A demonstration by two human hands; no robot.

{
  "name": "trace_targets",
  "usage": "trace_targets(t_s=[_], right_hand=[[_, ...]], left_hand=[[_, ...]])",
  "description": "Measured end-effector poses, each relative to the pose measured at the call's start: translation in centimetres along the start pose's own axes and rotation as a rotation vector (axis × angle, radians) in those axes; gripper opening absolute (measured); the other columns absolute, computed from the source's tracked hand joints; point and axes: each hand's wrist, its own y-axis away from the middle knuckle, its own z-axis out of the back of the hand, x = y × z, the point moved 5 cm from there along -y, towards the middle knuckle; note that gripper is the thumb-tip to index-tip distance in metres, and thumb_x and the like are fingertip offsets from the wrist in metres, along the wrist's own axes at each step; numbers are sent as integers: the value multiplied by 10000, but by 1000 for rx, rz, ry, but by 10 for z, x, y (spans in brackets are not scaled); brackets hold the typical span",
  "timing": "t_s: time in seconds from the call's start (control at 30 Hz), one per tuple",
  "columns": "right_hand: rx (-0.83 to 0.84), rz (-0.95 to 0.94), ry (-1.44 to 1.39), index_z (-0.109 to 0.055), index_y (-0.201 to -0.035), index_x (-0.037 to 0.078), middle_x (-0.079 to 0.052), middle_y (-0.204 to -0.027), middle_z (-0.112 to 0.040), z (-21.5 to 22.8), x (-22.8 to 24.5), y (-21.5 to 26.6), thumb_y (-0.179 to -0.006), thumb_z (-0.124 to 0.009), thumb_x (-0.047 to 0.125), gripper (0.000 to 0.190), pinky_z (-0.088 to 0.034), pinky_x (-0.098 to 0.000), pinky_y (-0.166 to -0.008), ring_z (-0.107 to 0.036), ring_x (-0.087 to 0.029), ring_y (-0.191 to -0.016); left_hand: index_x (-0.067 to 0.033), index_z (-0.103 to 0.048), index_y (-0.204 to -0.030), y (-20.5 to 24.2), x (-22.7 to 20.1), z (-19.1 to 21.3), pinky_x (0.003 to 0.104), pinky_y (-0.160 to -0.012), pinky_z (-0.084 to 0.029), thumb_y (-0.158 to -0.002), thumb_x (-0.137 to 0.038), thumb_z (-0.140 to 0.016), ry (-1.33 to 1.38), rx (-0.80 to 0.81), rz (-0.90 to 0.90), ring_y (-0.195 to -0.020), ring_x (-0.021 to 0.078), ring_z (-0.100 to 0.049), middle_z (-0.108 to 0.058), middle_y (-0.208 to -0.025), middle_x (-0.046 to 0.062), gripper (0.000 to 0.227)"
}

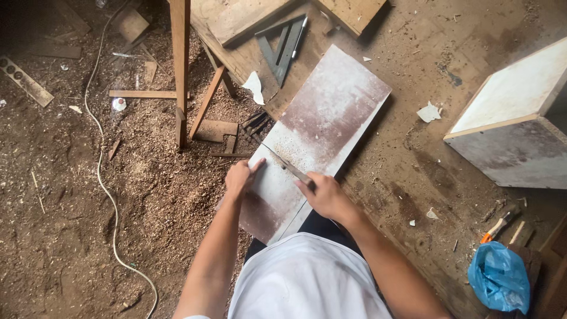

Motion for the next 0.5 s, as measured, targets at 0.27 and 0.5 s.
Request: trace_targets(t_s=[0.27, 0.5], right_hand=[[126, -162, 2, -656, -935, 61, -71, -551, -592, 21, 5, 70, -978, -603, 373, 318, -423, -357, -422, -539, -144, -436], [122, -294, 13, -645, -1056, 94, -22, -461, -560, 61, -12, 146, -959, -643, 402, 322, -375, -317, -372, -501, -102, -361]], left_hand=[[-169, -774, -1130, 8, -9, 16, 481, -785, -551, -786, -825, -559, 50, -72, -27, -903, 391, -705, -736, -934, 211, 772], [-97, -768, -1093, 3, -11, 13, 488, -809, -562, -861, -825, -503, -35, -45, -25, -923, 393, -726, -747, -982, 231, 809]])
